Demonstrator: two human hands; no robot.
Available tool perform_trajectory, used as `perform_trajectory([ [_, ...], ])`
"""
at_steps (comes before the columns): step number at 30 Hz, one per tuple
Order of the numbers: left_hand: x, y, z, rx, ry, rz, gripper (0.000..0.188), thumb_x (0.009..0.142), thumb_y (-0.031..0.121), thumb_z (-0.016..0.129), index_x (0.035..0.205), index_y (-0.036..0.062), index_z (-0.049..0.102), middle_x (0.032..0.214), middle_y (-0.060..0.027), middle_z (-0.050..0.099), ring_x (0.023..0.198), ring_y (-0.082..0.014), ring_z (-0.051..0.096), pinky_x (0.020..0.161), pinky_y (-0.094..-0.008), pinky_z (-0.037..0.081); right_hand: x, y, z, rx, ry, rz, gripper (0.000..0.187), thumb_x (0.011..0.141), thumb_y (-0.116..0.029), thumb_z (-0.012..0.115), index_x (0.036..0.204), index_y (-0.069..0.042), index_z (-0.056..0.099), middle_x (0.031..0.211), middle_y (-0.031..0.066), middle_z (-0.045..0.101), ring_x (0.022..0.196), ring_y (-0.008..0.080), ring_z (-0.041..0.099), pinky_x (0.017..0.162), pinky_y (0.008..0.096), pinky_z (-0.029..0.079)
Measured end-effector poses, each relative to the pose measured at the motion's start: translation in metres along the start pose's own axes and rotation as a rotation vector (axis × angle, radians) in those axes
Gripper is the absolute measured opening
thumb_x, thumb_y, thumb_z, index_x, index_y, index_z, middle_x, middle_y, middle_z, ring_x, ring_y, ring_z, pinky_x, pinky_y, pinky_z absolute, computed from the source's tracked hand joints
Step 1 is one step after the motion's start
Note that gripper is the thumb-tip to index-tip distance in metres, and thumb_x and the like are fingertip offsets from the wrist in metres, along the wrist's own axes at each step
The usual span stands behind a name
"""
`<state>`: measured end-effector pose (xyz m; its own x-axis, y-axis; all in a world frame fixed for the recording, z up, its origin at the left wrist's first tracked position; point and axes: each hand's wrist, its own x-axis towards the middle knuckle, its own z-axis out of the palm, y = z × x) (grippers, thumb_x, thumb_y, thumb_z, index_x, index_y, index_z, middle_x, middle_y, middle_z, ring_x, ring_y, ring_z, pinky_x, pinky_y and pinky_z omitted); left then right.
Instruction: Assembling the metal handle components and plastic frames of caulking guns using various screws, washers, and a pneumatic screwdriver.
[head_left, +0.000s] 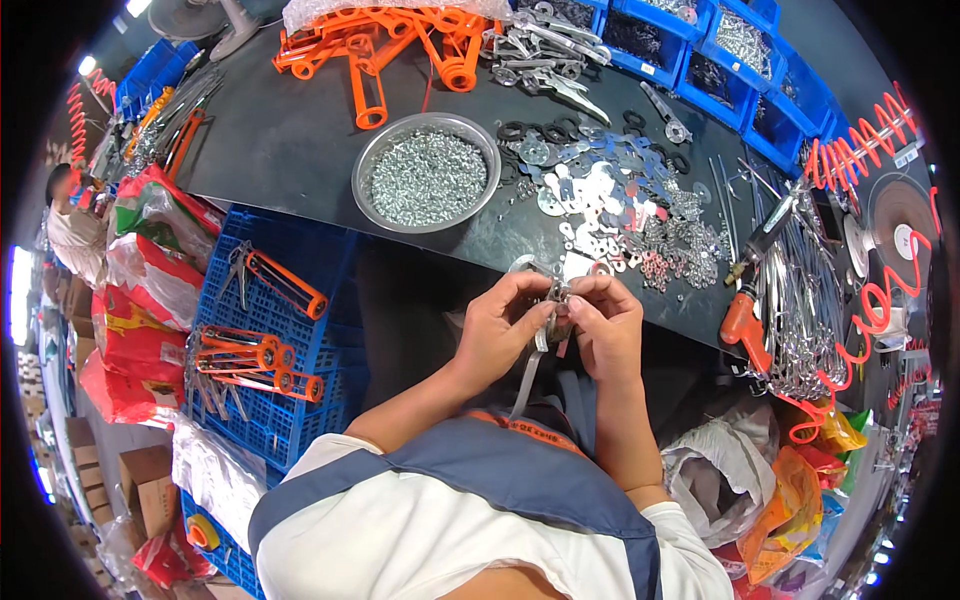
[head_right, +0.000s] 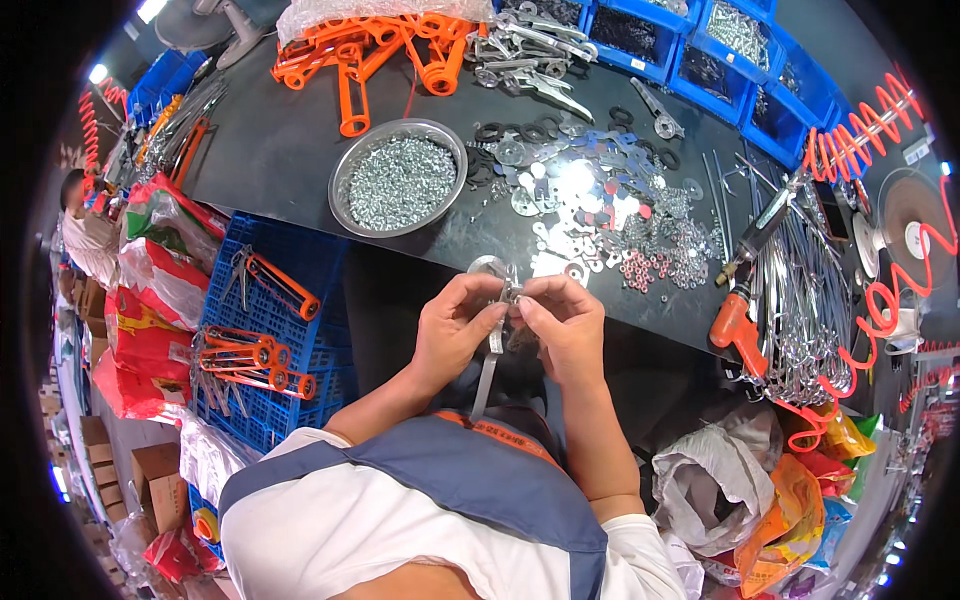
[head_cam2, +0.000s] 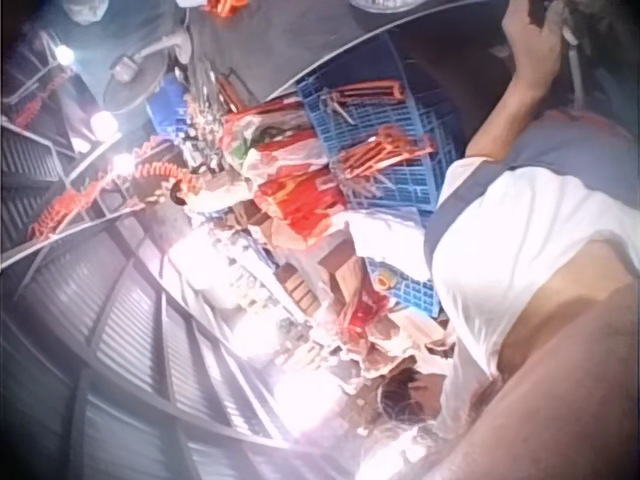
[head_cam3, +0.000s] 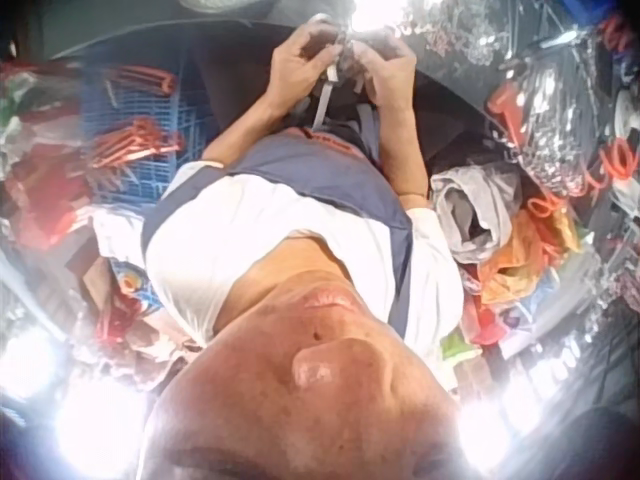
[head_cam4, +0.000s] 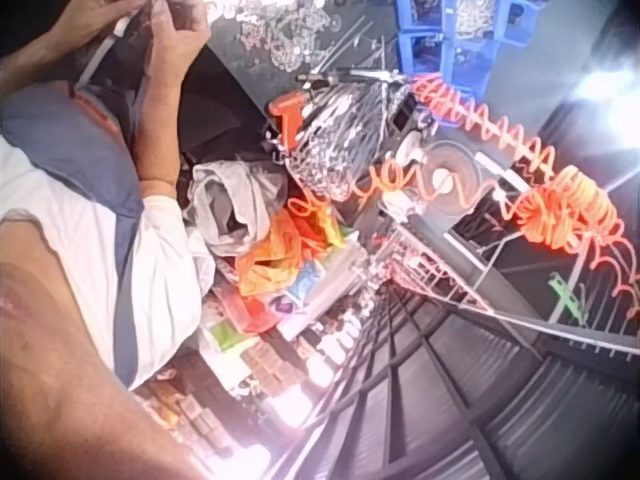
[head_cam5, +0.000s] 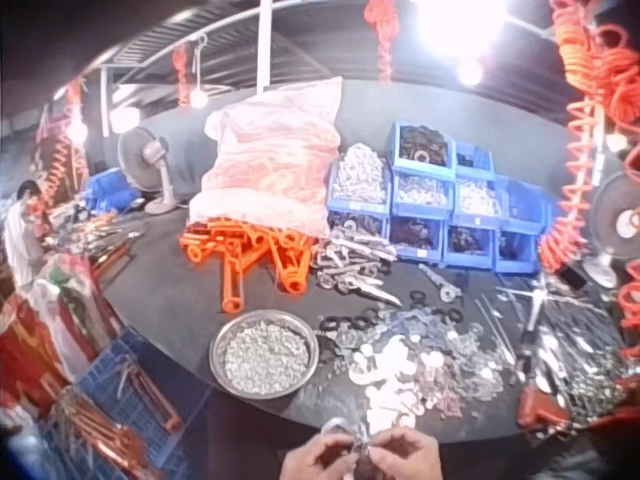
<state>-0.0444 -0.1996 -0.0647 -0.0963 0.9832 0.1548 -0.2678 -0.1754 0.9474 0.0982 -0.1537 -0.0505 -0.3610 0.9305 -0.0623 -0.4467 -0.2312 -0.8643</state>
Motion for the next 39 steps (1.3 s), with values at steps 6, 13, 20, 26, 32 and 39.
perform_trajectory([
  [6, -0.007, -0.003, 0.000, 0.159, 0.062, 0.058, 0.022, 0.084, -0.001, 0.062, 0.105, -0.0026, 0.056, 0.094, -0.0059, 0.061, 0.084, -0.0092, 0.059, 0.075, -0.0230, 0.049, -0.011, -0.002, 0.000, -0.150, 0.018, 0.028, 0.011, 0.081, 0.000, 0.065, 0.092, 0.003, 0.064, 0.082, 0.0069, 0.066, 0.071, 0.0103, 0.062, 0.062, 0.0213, 0.050],
  [13, -0.004, -0.009, -0.004, 0.147, 0.153, 0.102, 0.018, 0.080, -0.003, 0.060, 0.097, -0.0016, 0.055, 0.089, -0.0042, 0.059, 0.081, -0.0070, 0.057, 0.071, -0.0227, 0.048, -0.009, 0.009, 0.009, -0.209, 0.063, 0.019, 0.012, 0.083, -0.001, 0.064, 0.093, 0.003, 0.066, 0.081, 0.0056, 0.066, 0.070, 0.0094, 0.062, 0.061, 0.0203, 0.049],
  [20, 0.001, -0.007, -0.029, -0.101, 0.250, -0.129, 0.014, 0.081, -0.006, 0.051, 0.093, 0.0009, 0.051, 0.090, -0.0118, 0.062, 0.082, -0.0146, 0.060, 0.079, -0.0287, 0.049, 0.027, -0.013, -0.025, -0.981, 0.207, -0.395, 0.017, 0.079, -0.001, 0.065, 0.096, 0.002, 0.066, 0.085, 0.0101, 0.066, 0.072, 0.0146, 0.064, 0.063, 0.0266, 0.050],
  [26, -0.001, -0.005, -0.036, -0.211, 0.249, -0.205, 0.012, 0.081, -0.005, 0.051, 0.092, 0.0001, 0.051, 0.090, -0.0146, 0.063, 0.081, -0.0172, 0.061, 0.077, -0.0304, 0.052, 0.094, -0.042, -0.100, -1.321, 0.346, -0.247, 0.022, 0.076, -0.010, 0.068, 0.095, 0.001, 0.066, 0.089, 0.0162, 0.065, 0.072, 0.0294, 0.064, 0.067, 0.0360, 0.051],
  [32, -0.010, -0.004, -0.024, -0.227, 0.210, -0.181, 0.013, 0.081, -0.005, 0.051, 0.092, -0.0003, 0.050, 0.090, -0.0154, 0.062, 0.082, -0.0179, 0.062, 0.080, -0.0305, 0.051, 0.123, -0.032, -0.090, -1.806, 0.086, -0.374, 0.021, 0.071, -0.007, 0.067, 0.091, -0.001, 0.065, 0.090, 0.0192, 0.060, 0.084, 0.0392, 0.059, 0.075, 0.0440, 0.047],
  [39, -0.007, 0.002, -0.021, -0.294, 0.195, -0.234, 0.012, 0.082, -0.004, 0.047, 0.093, -0.0010, 0.050, 0.092, -0.0160, 0.062, 0.082, -0.0186, 0.062, 0.080, -0.0312, 0.051, 0.093, -0.046, -0.090, -1.703, 0.088, -0.666, 0.009, 0.077, -0.005, 0.061, 0.084, 0.000, 0.063, 0.081, 0.0141, 0.059, 0.076, 0.0323, 0.060, 0.067, 0.0393, 0.050],
])
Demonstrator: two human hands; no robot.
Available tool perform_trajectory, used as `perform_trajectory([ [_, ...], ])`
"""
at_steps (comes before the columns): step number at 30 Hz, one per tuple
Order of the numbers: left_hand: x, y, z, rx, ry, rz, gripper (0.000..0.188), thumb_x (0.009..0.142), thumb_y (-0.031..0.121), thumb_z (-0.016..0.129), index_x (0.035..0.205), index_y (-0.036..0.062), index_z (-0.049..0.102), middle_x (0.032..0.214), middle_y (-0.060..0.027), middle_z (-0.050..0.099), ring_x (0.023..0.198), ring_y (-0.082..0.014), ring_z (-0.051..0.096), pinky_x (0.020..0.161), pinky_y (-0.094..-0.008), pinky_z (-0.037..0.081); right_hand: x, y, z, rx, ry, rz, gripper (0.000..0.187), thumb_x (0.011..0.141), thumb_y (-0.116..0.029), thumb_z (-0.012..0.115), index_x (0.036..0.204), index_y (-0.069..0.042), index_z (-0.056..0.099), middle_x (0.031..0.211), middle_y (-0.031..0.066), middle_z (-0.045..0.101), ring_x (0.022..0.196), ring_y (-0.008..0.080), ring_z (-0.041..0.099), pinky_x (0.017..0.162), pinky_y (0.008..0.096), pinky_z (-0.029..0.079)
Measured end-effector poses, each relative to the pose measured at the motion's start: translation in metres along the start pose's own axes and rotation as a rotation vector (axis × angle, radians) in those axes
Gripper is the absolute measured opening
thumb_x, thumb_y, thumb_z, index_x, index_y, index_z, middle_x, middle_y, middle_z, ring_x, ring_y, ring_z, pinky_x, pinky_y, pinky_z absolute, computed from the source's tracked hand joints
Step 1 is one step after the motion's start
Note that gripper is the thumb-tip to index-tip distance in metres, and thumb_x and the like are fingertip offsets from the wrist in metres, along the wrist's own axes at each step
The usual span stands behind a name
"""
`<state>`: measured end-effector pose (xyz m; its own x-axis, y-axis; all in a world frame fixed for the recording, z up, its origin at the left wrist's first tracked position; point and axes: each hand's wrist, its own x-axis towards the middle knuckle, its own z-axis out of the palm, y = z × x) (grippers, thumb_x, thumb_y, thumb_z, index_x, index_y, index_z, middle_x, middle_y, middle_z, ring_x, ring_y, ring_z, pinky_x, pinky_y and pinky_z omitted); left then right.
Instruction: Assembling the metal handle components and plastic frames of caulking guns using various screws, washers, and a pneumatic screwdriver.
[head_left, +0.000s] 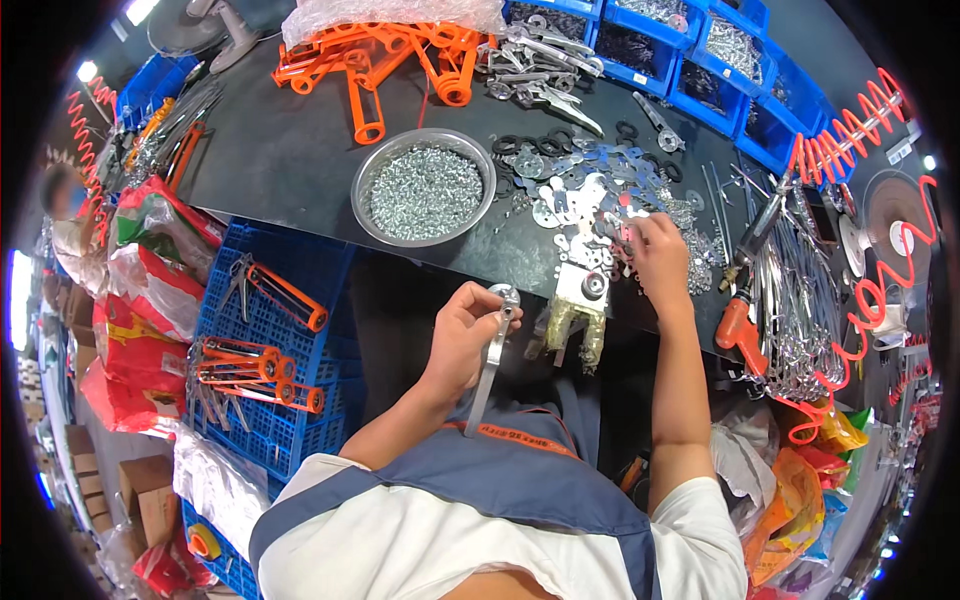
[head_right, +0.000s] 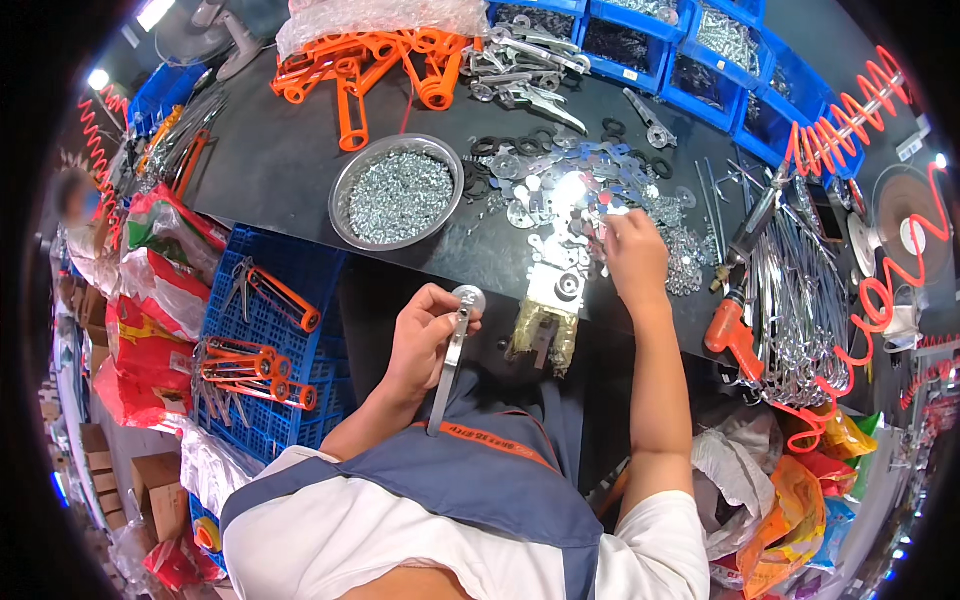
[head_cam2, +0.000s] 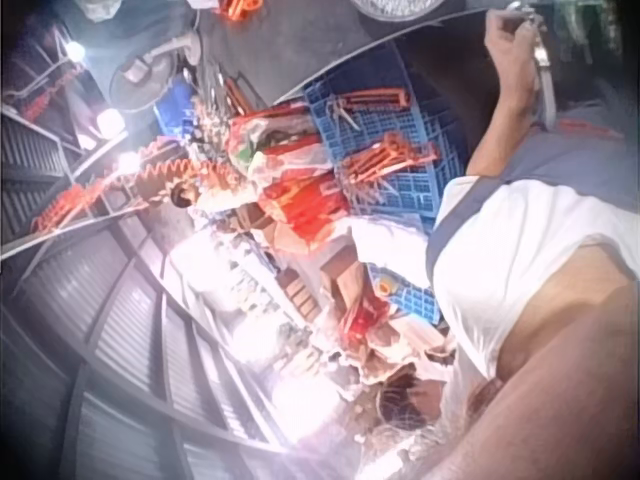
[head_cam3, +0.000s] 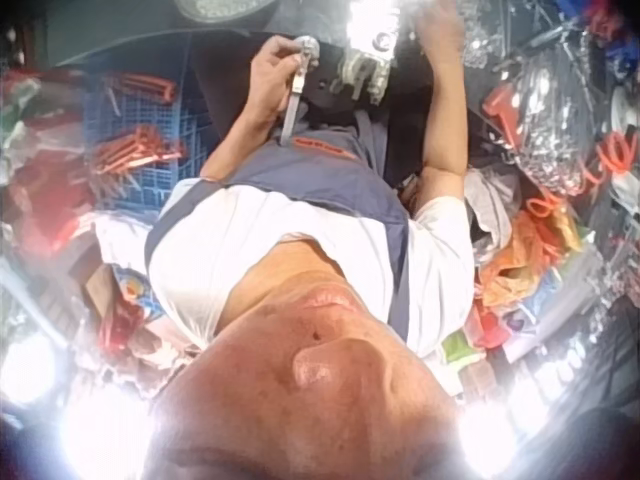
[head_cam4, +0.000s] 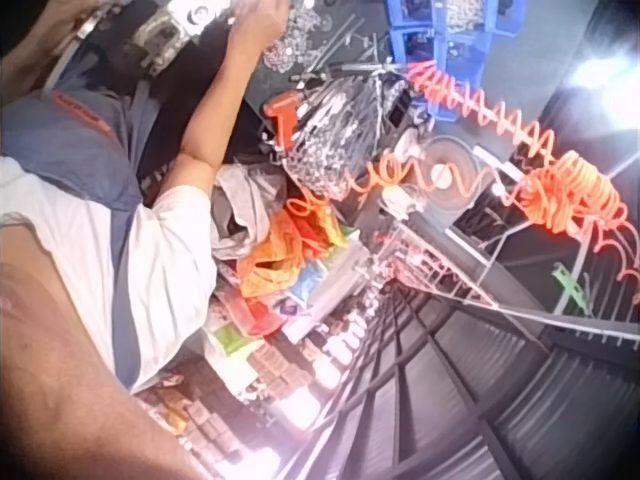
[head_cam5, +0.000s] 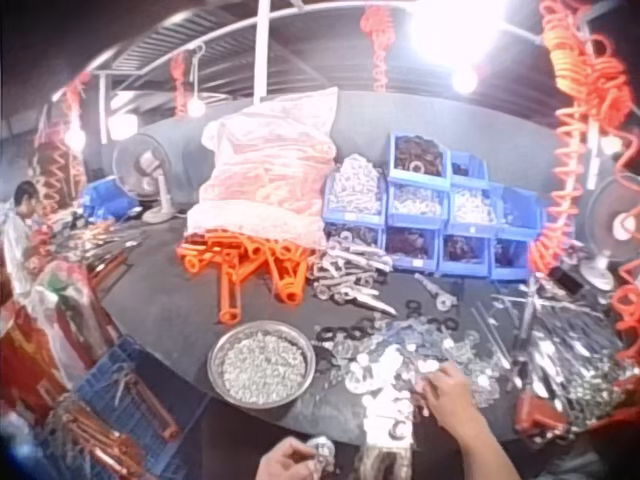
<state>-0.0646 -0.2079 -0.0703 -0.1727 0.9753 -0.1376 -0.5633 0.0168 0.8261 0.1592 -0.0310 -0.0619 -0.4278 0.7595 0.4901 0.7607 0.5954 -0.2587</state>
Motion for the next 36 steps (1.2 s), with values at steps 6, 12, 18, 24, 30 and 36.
perform_trajectory([
  [6, 0.008, -0.005, 0.020, -0.009, -0.003, -0.020, 0.010, 0.083, -0.005, 0.050, 0.093, -0.0027, 0.051, 0.092, -0.0163, 0.062, 0.082, -0.0177, 0.062, 0.080, -0.0302, 0.051, -0.056, -0.100, -0.058, 1.081, 0.085, 0.369, 0.010, 0.091, -0.002, 0.053, 0.098, 0.005, 0.052, 0.097, 0.0167, 0.064, 0.076, 0.0146, 0.065, 0.059, 0.0239, 0.052],
  [12, 0.012, -0.016, 0.023, 0.016, -0.040, -0.038, 0.010, 0.083, -0.006, 0.051, 0.092, -0.0028, 0.052, 0.090, -0.0145, 0.063, 0.078, -0.0141, 0.061, 0.071, -0.0258, 0.052, -0.077, -0.126, -0.046, 0.665, 0.198, -0.236, 0.024, 0.075, 0.011, 0.065, 0.097, 0.007, 0.057, 0.094, 0.0215, 0.065, 0.082, 0.0276, 0.068, 0.070, 0.0322, 0.057],
  [18, 0.010, -0.016, 0.028, 0.019, -0.020, -0.035, 0.008, 0.083, -0.004, 0.053, 0.090, -0.0008, 0.051, 0.079, -0.0061, 0.058, 0.062, -0.0068, 0.052, 0.051, -0.0211, 0.042, -0.065, -0.127, -0.041, 0.553, 0.159, -0.361, 0.027, 0.070, 0.010, 0.068, 0.095, 0.007, 0.059, 0.093, 0.0204, 0.065, 0.080, 0.0294, 0.067, 0.067, 0.0338, 0.056],
  [24, 0.010, -0.013, 0.019, 0.046, -0.085, -0.149, 0.008, 0.083, -0.002, 0.056, 0.090, -0.0016, 0.051, 0.082, -0.0073, 0.059, 0.066, -0.0076, 0.055, 0.055, -0.0205, 0.045, -0.060, -0.130, -0.039, 0.453, 0.076, -0.365, 0.021, 0.072, 0.005, 0.063, 0.093, 0.008, 0.060, 0.093, 0.0199, 0.064, 0.074, 0.0286, 0.066, 0.064, 0.0331, 0.055],
  [30, 0.007, 0.000, 0.020, -0.092, -0.418, -0.016, 0.032, 0.080, 0.001, 0.066, 0.108, -0.0024, 0.051, 0.102, -0.0093, 0.058, 0.096, -0.0138, 0.057, 0.087, -0.0275, 0.046, -0.074, -0.130, -0.028, 0.222, 0.322, -0.443, 0.027, 0.064, 0.002, 0.064, 0.091, 0.008, 0.063, 0.096, 0.0213, 0.062, 0.074, 0.0276, 0.064, 0.062, 0.0326, 0.054],
  [36, 0.008, 0.001, 0.019, -0.063, -0.333, -0.137, 0.048, 0.079, 0.004, 0.066, 0.122, -0.0056, 0.046, 0.114, -0.0153, 0.057, 0.105, -0.0207, 0.057, 0.091, -0.0334, 0.047, -0.082, -0.115, -0.038, 0.391, 0.258, -0.241, 0.032, 0.067, 0.006, 0.067, 0.098, 0.007, 0.062, 0.100, 0.0186, 0.061, 0.082, 0.0298, 0.063, 0.069, 0.0339, 0.053],
])
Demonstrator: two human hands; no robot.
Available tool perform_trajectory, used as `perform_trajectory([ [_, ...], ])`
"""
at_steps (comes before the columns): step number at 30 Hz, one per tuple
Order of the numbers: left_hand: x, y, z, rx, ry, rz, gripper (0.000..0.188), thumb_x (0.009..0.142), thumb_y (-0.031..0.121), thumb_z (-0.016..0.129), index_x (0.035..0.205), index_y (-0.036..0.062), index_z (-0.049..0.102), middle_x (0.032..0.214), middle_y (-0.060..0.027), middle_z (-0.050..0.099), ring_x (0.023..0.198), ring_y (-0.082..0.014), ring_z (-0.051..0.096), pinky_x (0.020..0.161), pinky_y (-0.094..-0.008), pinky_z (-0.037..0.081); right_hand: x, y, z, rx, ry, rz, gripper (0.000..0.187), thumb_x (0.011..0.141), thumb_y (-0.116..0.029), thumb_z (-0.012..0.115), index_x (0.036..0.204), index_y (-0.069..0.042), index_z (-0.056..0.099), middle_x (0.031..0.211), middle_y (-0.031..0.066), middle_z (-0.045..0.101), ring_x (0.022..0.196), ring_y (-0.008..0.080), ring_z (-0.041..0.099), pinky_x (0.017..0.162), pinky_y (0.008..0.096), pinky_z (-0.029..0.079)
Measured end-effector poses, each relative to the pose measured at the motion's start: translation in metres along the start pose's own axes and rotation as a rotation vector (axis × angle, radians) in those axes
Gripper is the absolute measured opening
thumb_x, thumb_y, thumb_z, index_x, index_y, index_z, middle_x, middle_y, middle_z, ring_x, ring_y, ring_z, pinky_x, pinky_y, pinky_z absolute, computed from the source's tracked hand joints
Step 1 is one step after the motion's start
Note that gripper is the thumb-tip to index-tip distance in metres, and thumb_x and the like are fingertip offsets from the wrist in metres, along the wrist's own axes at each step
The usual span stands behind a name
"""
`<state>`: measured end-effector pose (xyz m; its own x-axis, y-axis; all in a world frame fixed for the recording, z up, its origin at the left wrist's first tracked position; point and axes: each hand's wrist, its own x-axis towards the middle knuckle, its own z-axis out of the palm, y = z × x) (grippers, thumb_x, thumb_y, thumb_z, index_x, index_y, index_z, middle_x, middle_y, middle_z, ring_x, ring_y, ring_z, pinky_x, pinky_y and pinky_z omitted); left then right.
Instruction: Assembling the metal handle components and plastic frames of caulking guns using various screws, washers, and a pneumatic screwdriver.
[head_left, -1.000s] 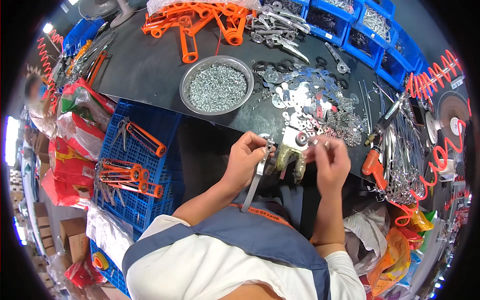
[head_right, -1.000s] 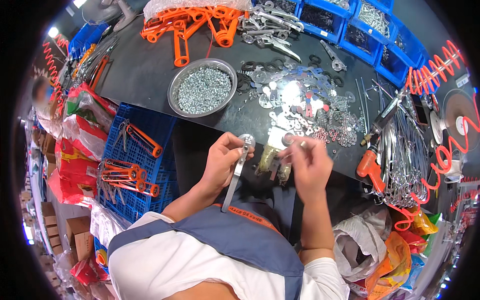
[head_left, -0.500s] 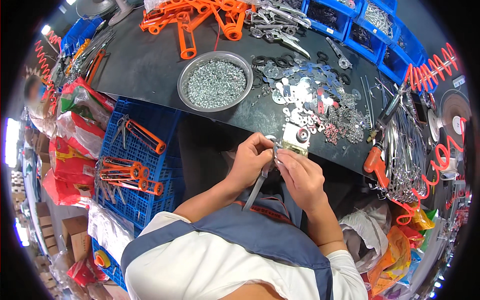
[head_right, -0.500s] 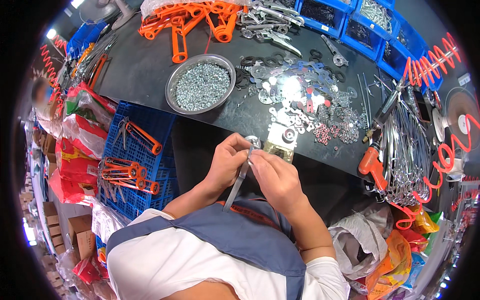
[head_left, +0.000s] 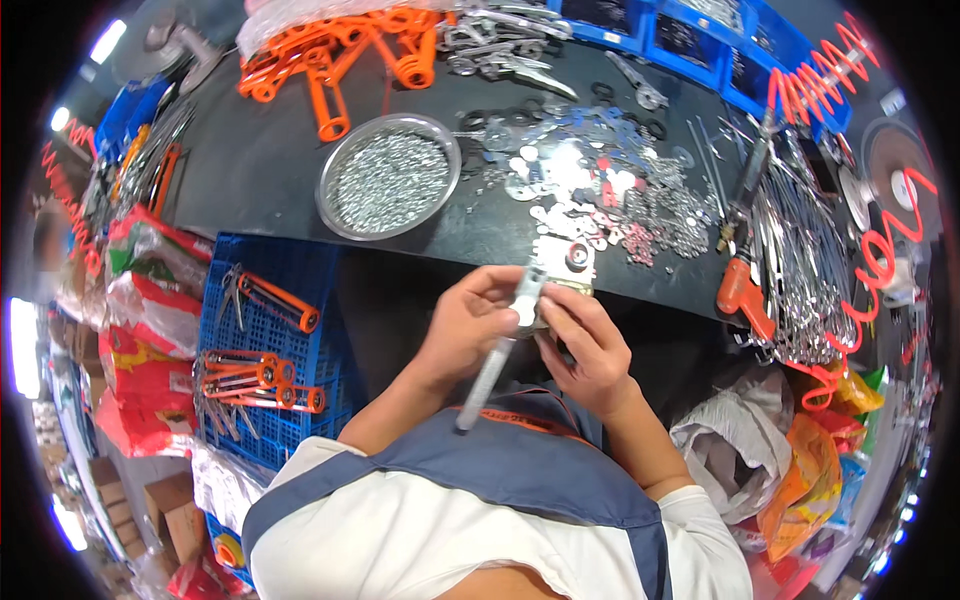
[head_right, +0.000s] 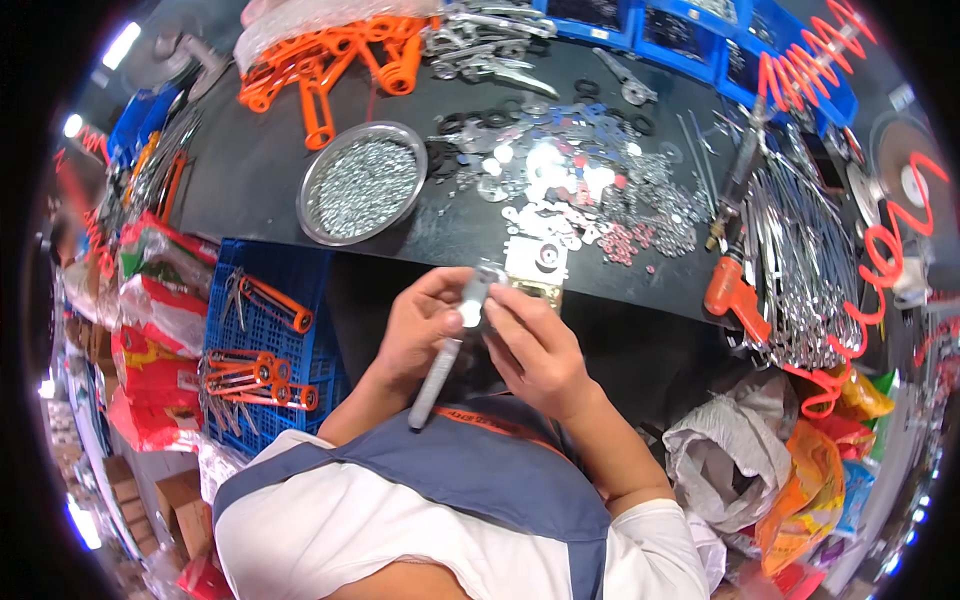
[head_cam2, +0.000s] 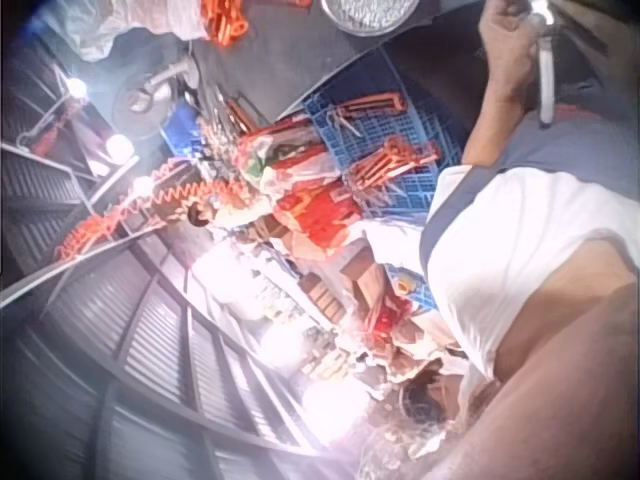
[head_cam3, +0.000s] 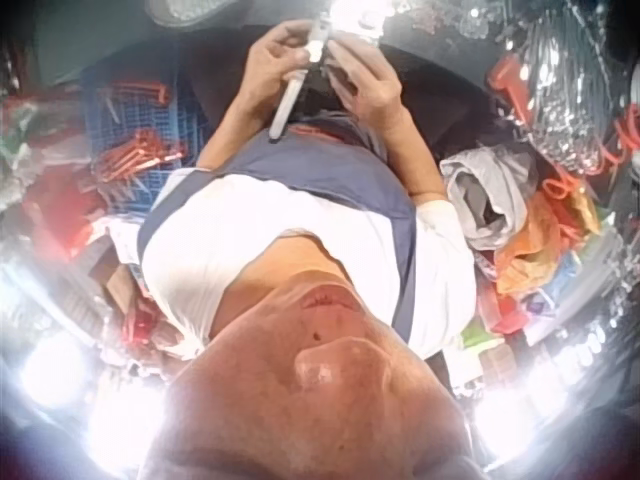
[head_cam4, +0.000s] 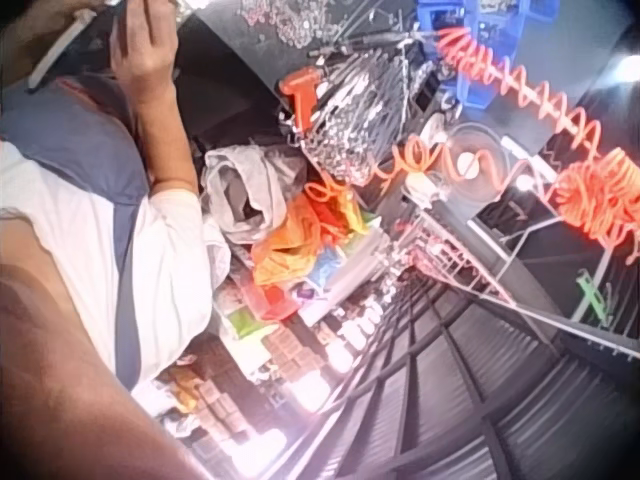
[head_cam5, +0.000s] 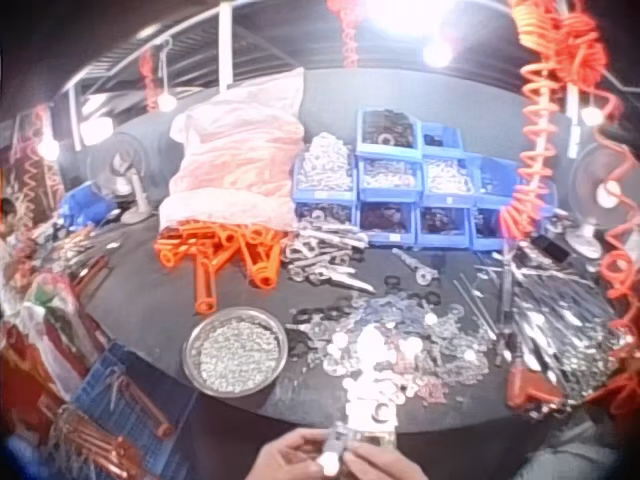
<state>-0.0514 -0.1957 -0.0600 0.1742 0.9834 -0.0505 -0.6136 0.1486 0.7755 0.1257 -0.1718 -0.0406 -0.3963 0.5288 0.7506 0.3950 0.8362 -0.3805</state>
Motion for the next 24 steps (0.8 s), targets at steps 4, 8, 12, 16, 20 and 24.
perform_trajectory([
  [4, 0.001, 0.018, -0.017, 0.016, 0.080, 0.184, 0.058, 0.081, 0.024, 0.065, 0.123, -0.0100, 0.044, 0.115, -0.0218, 0.057, 0.101, -0.0261, 0.060, 0.088, -0.0374, 0.050, -0.045, 0.039, -0.056, -0.325, 0.197, 0.323, 0.022, 0.076, 0.003, 0.064, 0.099, 0.001, 0.064, 0.098, 0.0166, 0.063, 0.088, 0.0320, 0.062, 0.080, 0.0357, 0.050],
  [8, 0.001, 0.026, -0.021, 0.050, 0.051, 0.170, 0.058, 0.084, 0.025, 0.060, 0.126, -0.0095, 0.039, 0.116, -0.0230, 0.055, 0.105, -0.0285, 0.057, 0.090, -0.0408, 0.049, -0.155, 0.120, -0.137, -0.308, 0.760, 1.063, 0.016, 0.090, -0.015, 0.058, 0.092, 0.001, 0.059, 0.078, 0.0069, 0.059, 0.061, 0.0109, 0.057, 0.050, 0.0235, 0.052],
  [12, 0.005, 0.008, 0.001, 0.061, -0.020, 0.092, 0.051, 0.084, 0.024, 0.060, 0.121, -0.0065, 0.041, 0.113, -0.0235, 0.056, 0.104, -0.0304, 0.058, 0.089, -0.0414, 0.049, -0.191, 0.149, -0.175, -0.245, 0.474, 1.388, 0.024, 0.084, -0.021, 0.065, 0.083, 0.003, 0.060, 0.077, 0.0084, 0.061, 0.057, 0.0124, 0.058, 0.046, 0.0248, 0.052],
  [16, 0.012, -0.005, 0.023, 0.026, -0.114, 0.016, 0.046, 0.085, 0.021, 0.059, 0.118, -0.0048, 0.040, 0.111, -0.0256, 0.057, 0.104, -0.0326, 0.058, 0.089, -0.0421, 0.049, -0.207, 0.176, -0.168, -1.028, 0.197, 0.799, 0.021, 0.082, -0.017, 0.062, 0.078, 0.003, 0.061, 0.073, 0.0143, 0.064, 0.052, 0.0182, 0.062, 0.050, 0.0312, 0.051],
  [20, 0.006, 0.002, 0.021, -0.027, -0.104, 0.014, 0.041, 0.083, 0.015, 0.059, 0.117, -0.0024, 0.042, 0.113, -0.0255, 0.057, 0.106, -0.0327, 0.058, 0.092, -0.0415, 0.047, -0.191, 0.130, -0.164, -0.416, 0.386, 1.355, 0.025, 0.086, -0.017, 0.053, 0.075, 0.004, 0.060, 0.058, 0.0128, 0.060, 0.047, 0.0177, 0.061, 0.044, 0.0301, 0.049],
  [24, -0.002, 0.005, 0.006, -0.038, -0.018, 0.005, 0.039, 0.082, 0.010, 0.060, 0.115, -0.0006, 0.043, 0.112, -0.0251, 0.058, 0.106, -0.0326, 0.058, 0.092, -0.0405, 0.047, -0.217, 0.093, -0.178, -0.134, 0.267, 1.404, 0.019, 0.080, -0.014, 0.053, 0.070, 0.001, 0.060, 0.057, 0.0088, 0.058, 0.045, 0.0144, 0.051, 0.044, 0.0283, 0.040],
])
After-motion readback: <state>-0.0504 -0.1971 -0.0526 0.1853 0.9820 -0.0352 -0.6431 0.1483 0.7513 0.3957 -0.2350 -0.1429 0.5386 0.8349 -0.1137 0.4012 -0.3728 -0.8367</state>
